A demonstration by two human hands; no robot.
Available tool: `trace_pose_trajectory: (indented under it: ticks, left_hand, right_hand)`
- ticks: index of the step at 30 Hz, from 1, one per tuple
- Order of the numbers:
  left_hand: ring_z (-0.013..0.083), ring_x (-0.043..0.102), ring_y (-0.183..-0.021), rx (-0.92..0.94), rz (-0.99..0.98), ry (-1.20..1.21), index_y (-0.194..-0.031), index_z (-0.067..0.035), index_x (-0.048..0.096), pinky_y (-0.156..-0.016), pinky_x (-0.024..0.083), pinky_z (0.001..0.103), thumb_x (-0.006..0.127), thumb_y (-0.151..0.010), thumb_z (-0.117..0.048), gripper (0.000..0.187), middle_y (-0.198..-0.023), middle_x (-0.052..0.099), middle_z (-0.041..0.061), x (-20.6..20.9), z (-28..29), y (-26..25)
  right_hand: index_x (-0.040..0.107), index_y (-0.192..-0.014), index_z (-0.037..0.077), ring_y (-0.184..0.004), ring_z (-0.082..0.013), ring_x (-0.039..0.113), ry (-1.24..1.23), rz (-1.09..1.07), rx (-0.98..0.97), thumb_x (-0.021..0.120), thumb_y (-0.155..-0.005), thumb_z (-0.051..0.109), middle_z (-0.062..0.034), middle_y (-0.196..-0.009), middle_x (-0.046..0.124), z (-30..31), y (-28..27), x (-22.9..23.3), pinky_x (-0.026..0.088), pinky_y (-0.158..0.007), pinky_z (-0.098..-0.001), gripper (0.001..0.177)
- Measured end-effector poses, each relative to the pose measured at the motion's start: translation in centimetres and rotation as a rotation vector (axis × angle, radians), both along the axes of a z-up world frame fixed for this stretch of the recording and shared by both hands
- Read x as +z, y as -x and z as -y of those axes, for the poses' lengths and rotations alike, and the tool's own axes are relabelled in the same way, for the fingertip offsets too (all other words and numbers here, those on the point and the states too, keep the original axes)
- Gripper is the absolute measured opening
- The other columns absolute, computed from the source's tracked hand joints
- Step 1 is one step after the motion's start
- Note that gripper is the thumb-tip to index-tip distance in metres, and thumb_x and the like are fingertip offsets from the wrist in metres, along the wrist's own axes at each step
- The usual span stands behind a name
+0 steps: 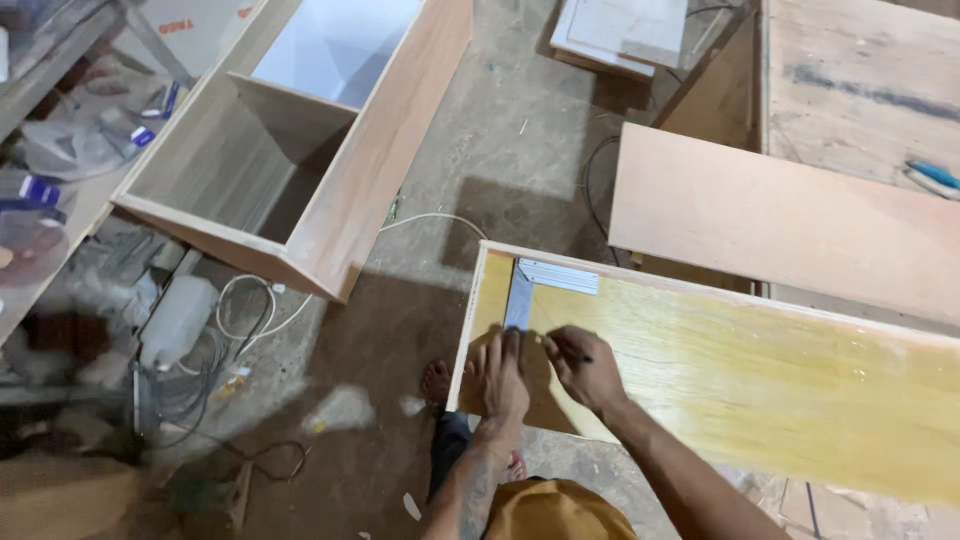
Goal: The person measures and marks a wooden board with a square and a pencil, applies glue from a bottle to a wooden strip, and attaches the strip to the board.
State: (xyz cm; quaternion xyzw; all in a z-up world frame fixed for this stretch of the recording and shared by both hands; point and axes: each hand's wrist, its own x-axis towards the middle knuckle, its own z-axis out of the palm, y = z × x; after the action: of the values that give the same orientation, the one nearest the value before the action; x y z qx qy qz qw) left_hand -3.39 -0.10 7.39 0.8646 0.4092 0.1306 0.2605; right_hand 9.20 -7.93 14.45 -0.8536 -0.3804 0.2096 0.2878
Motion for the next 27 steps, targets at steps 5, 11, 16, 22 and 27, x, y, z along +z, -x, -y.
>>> trace_pose_trajectory:
  ticks: [5, 11, 16, 22, 27]
  left_hand:
    - [0.0364, 0.052, -0.131, 0.197, -0.1, 0.412, -0.161, -0.015, 0.027, -0.094, 0.056, 0.047, 0.067, -0.088, -0.004, 0.084, -0.151, 0.043, 0.019, 2.3, -1.8, -3.6]
    - [0.0354, 0.061, -0.107, 0.265, -0.177, 0.506, -0.126, -0.002, 0.049, -0.083, 0.059, 0.044, 0.073, -0.081, 0.0, 0.051, -0.125, 0.051, 0.018, 7.8, -2.4, -4.3]
    - [0.0218, 0.061, -0.06, 0.228, -0.206, 0.377, -0.061, 0.001, 0.058, -0.046, 0.038, 0.044, 0.074, -0.064, -0.009, 0.018, -0.061, 0.055, 0.009, 6.2, -2.8, -4.7]
    - [0.0292, 0.069, -0.079, 0.132, 0.01, 0.574, -0.113, -0.017, 0.058, -0.067, 0.051, 0.045, 0.077, -0.086, -0.023, 0.033, -0.094, 0.074, 0.009, -1.1, -1.3, -4.1]
    - [0.0251, 0.07, -0.082, 0.068, 0.247, 0.817, -0.134, -0.006, 0.053, -0.075, 0.054, 0.042, 0.061, -0.099, -0.008, 0.036, -0.108, 0.077, 0.011, 2.8, 0.9, 0.6]
  right_hand:
    - [0.078, -0.095, 0.006, -0.055, -0.0131, 0.059, -0.105, -0.249, -0.146, 0.066, -0.096, 0.025, -0.0058, -0.071, 0.074, 12.2, 6.5, 0.5, 0.048, -0.049, -0.0272, 0.022]
    - [0.078, -0.084, 0.003, -0.073, -0.0165, 0.076, -0.114, -0.585, -0.669, 0.077, -0.089, 0.02, -0.0105, -0.073, 0.079, 21.4, 12.6, -2.3, 0.065, -0.069, -0.0303, 0.018]
    - [0.084, -0.088, 0.007, -0.07, -0.013, 0.073, 0.009, -0.648, -0.949, 0.08, -0.087, 0.021, -0.0098, -0.071, 0.078, 23.7, 13.6, -1.4, 0.074, -0.065, -0.0299, 0.014]
    - [0.077, -0.084, 0.004, -0.061, -0.0195, 0.068, -0.139, -0.523, -1.033, 0.072, -0.092, 0.029, -0.0084, -0.073, 0.081, 22.8, 13.4, -0.5, 0.056, -0.065, -0.0307, 0.026]
    - [0.079, -0.12, 0.009, -0.075, -0.0203, 0.074, -0.27, -0.513, -1.185, 0.06, -0.096, 0.038, -0.008, -0.095, 0.083, 19.0, 13.7, 1.4, 0.06, -0.066, -0.0324, 0.042]
